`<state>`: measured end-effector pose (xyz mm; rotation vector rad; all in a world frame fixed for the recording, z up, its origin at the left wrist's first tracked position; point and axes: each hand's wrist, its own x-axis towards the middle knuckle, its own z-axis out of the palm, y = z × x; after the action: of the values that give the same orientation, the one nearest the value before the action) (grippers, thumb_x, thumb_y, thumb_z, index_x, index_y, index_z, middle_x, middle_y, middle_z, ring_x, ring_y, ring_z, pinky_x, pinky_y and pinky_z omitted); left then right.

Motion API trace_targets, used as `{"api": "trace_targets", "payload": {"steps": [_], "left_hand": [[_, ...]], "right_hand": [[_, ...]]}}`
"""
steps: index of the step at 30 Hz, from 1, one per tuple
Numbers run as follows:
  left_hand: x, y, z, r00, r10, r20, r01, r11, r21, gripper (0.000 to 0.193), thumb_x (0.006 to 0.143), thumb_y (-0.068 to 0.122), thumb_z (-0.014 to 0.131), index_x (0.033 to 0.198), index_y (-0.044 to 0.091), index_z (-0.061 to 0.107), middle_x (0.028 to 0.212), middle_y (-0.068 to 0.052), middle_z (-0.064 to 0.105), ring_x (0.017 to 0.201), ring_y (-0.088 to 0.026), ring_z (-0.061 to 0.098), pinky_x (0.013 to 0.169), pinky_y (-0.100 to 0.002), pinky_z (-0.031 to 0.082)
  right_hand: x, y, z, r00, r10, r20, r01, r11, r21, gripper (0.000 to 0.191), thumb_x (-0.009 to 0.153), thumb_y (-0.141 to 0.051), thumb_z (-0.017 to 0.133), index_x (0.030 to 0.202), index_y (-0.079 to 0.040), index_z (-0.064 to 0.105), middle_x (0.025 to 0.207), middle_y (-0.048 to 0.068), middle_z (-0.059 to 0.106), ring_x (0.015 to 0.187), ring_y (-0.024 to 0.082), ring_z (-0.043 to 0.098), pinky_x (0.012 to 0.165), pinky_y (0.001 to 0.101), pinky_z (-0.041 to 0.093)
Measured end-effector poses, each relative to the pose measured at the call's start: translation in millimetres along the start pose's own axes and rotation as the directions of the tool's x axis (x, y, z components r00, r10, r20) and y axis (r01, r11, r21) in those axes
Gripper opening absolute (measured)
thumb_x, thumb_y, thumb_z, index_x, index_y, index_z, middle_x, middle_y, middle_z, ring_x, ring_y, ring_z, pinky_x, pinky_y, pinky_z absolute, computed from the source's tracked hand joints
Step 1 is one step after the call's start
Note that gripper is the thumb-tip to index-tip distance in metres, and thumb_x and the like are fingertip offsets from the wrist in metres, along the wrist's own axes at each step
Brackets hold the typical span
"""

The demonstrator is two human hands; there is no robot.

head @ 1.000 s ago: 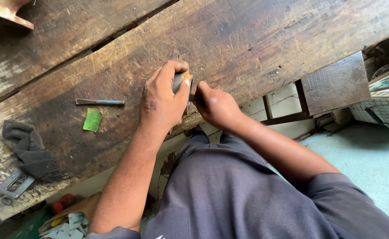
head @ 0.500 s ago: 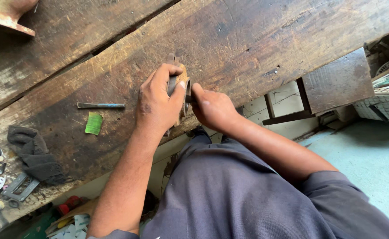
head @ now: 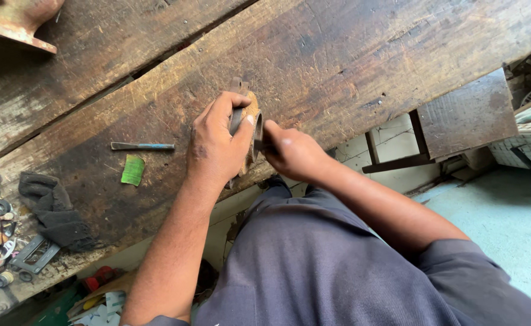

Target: The person holds a rusty pump housing flange on a wooden workbench and scrapes its inner rim and surface with a small hand tool, turning the part to reach different sides, then rubs the surface with a sandpaper block to remove remaining rust.

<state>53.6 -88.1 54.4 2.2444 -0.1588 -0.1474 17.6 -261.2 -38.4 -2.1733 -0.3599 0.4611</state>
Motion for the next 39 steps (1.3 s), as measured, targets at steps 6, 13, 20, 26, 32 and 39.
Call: {"api": "trace_targets", "payload": {"steps": [6, 13, 20, 26, 32, 39], "left_hand": [[0.1, 2.9, 0.0, 1.0, -0.021, 0.013, 0.021, 1.0, 0.006, 0.024, 0.092, 0.012, 0.069, 0.115, 0.007, 0.064, 0.113, -0.014, 0.073, 0.104, -0.032, 0.073, 0.085, -0.043, 0.057], [-0.5, 2.3, 0.6, 1.0, -0.01, 0.003, 0.01, 1.0, 0.011, 0.024, 0.091, 0.011, 0.069, 0.115, 0.007, 0.065, 0.112, -0.015, 0.072, 0.103, -0.034, 0.072, 0.086, -0.043, 0.057], [-0.1, 0.6, -0.7, 1.0, -0.006, 0.002, 0.006, 1.0, -0.001, 0.023, 0.091, 0.01, 0.07, 0.113, 0.006, 0.066, 0.11, -0.015, 0.073, 0.103, -0.034, 0.072, 0.085, -0.042, 0.057], [-0.5, -2.9, 0.7, 0.999, 0.05, -0.013, -0.05, 0.999, -0.006, 0.022, 0.092, 0.009, 0.07, 0.114, 0.006, 0.065, 0.111, -0.014, 0.073, 0.104, -0.032, 0.073, 0.087, -0.041, 0.057], [3.9, -13.8, -5.7, 0.999, 0.012, -0.042, -0.016, 0.996, -0.085, 0.022, 0.092, 0.008, 0.072, 0.112, 0.005, 0.067, 0.109, -0.01, 0.073, 0.099, -0.02, 0.072, 0.086, -0.035, 0.056], [-15.2, -23.1, 1.4, 0.978, 0.083, -0.192, -0.107, 0.987, -0.12, 0.021, 0.096, 0.005, 0.07, 0.116, 0.005, 0.065, 0.108, -0.012, 0.071, 0.098, -0.021, 0.072, 0.085, -0.034, 0.057]], "right_hand": [[0.2, 1.2, -3.2, 1.0, 0.009, 0.017, -0.009, 1.0, 0.025, 0.031, 0.093, -0.02, 0.068, 0.108, -0.006, 0.046, 0.084, 0.021, 0.071, 0.082, 0.047, 0.066, 0.067, 0.057, 0.051], [-1.1, 1.0, -4.5, 0.999, 0.014, 0.035, -0.02, 0.986, 0.168, 0.031, 0.091, -0.018, 0.068, 0.107, -0.004, 0.046, 0.085, 0.021, 0.071, 0.083, 0.045, 0.068, 0.068, 0.0526, 0.053], [-2.0, -0.2, 2.0, 0.998, 0.064, 0.005, -0.063, 0.981, 0.185, 0.029, 0.091, -0.017, 0.067, 0.108, -0.004, 0.047, 0.09, 0.019, 0.074, 0.087, 0.043, 0.07, 0.071, 0.0503, 0.054], [-0.8, 9.6, 3.6, 0.999, -0.027, 0.017, 0.021, 0.963, 0.27, 0.028, 0.093, -0.015, 0.07, 0.109, -0.003, 0.05, 0.089, 0.017, 0.073, 0.082, 0.034, 0.072, 0.072, 0.0443, 0.056], [-6.0, 23.9, -2.0, 0.951, 0.307, 0.023, -0.276, 0.819, 0.504, 0.027, 0.092, -0.017, 0.07, 0.114, -0.007, 0.059, 0.081, 0.01, 0.068, 0.068, 0.017, 0.061, 0.059, 0.0384, 0.051], [-20.1, 29.8, -13.0, 0.98, 0.199, -0.028, -0.171, 0.897, 0.407, 0.018, 0.1, -0.017, 0.065, 0.107, -0.001, 0.059, 0.08, 0.009, 0.067, 0.074, 0.015, 0.065, 0.067, 0.0342, 0.053]]}}
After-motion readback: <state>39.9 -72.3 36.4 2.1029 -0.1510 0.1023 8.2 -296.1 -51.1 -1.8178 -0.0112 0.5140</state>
